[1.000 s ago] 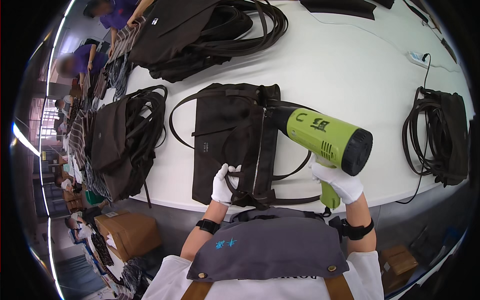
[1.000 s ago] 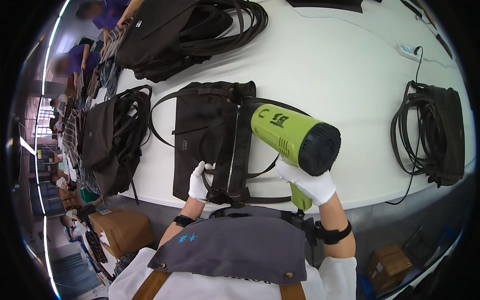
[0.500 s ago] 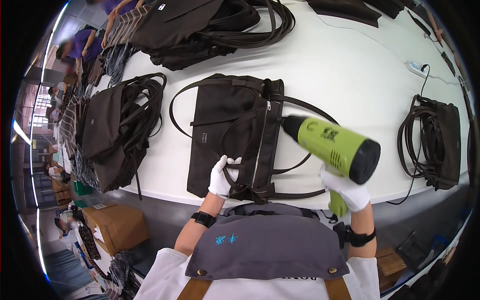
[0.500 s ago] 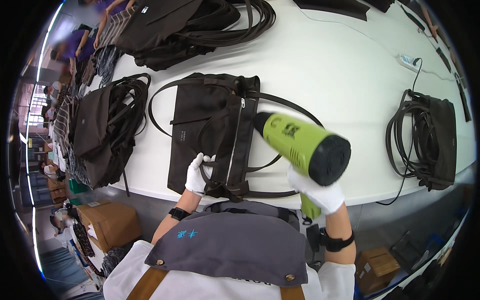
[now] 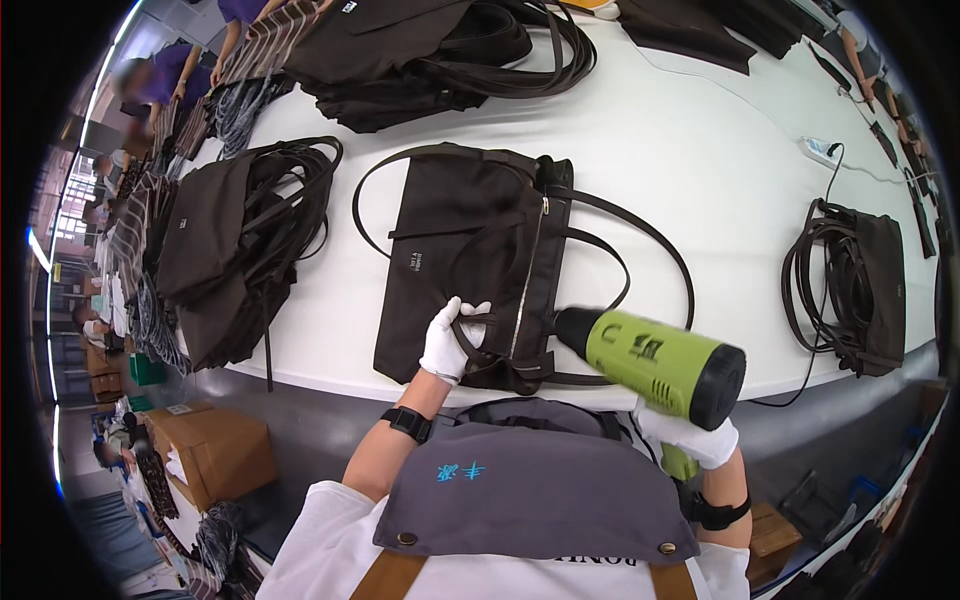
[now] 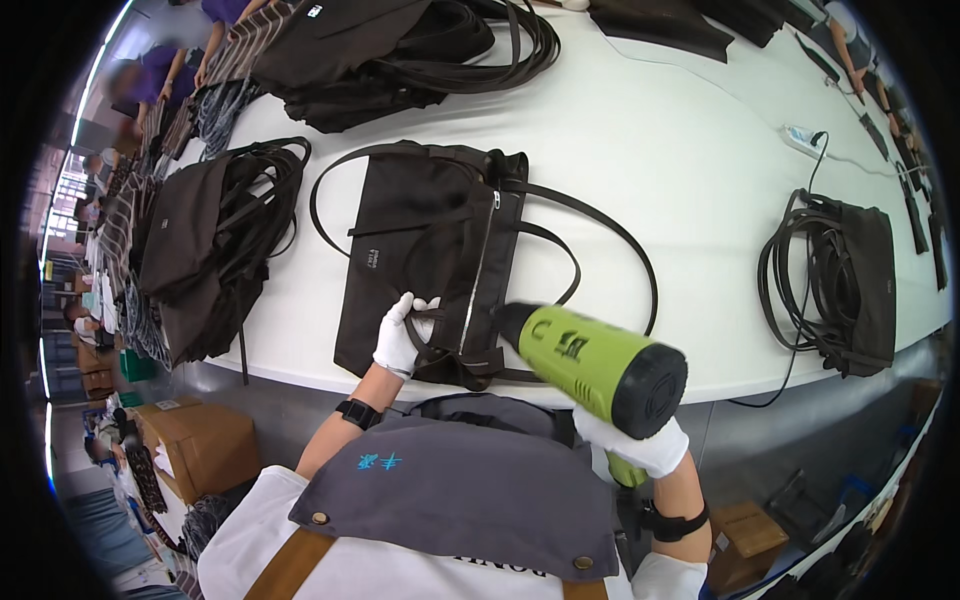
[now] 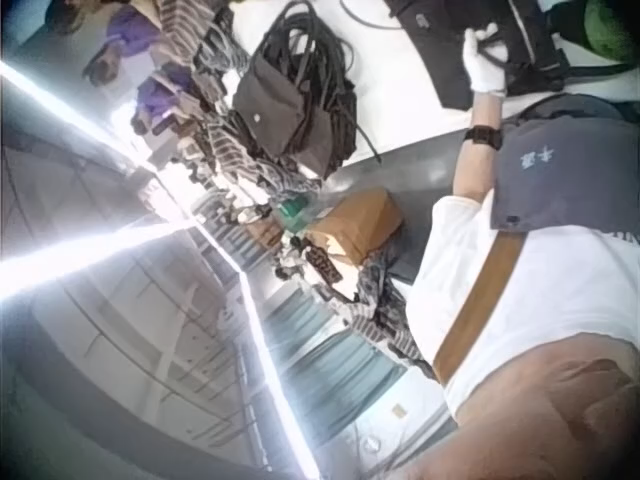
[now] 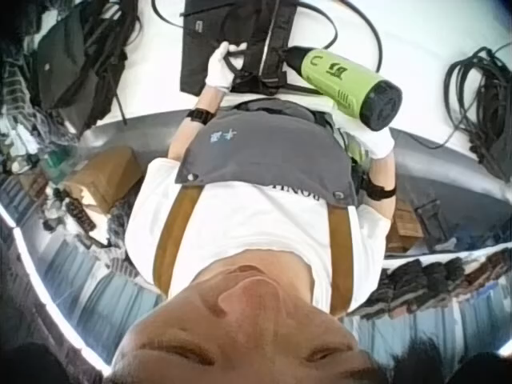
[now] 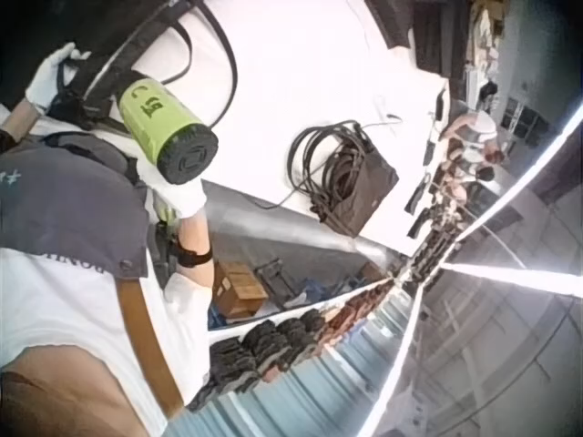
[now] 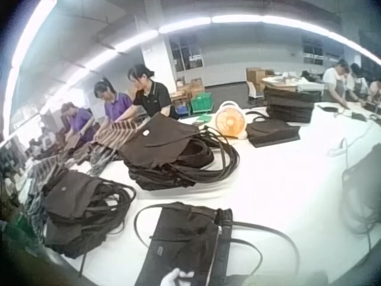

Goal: The person uses a heat gun to smooth out or shape black tote bags at a workshop table.

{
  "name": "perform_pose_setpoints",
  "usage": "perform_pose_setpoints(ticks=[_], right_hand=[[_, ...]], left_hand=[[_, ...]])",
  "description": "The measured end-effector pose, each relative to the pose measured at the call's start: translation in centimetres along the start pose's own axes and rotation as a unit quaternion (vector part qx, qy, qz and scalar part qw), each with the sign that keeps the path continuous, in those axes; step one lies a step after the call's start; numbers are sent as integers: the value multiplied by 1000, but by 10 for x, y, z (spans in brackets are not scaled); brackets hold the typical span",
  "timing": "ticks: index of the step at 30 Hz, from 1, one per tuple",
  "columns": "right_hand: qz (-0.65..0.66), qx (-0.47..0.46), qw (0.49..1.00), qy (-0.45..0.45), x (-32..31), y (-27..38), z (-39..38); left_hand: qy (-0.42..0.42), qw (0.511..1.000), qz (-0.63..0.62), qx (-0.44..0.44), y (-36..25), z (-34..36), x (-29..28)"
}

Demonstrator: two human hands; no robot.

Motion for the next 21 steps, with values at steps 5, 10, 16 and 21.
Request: perform_pose_setpoints(ticks=[5,10,16,21], right_hand=[[-297,-263,918,-14,30,34,-46],[73,-75,994,-22,18,-6,-29],[124,44,991,8,32,-27,-21],[90,16,996,3,36,-34,-28]], left_hand=[[22,1000,4,1,0,2,1],[36,999,17,29,-5,2,8],[62,998,21,21,-3,2,11],[52,998,20,20,-1,5,4]])
Point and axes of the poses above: each hand's wrist, its own z-axis towards the middle knuckle, its own x-axis out of the palm, y = z × x, the point moved 10 cm from there along z, towards the middle knuckle, and after that the axes turned 15 degrees about x, right-handed, at the moved point
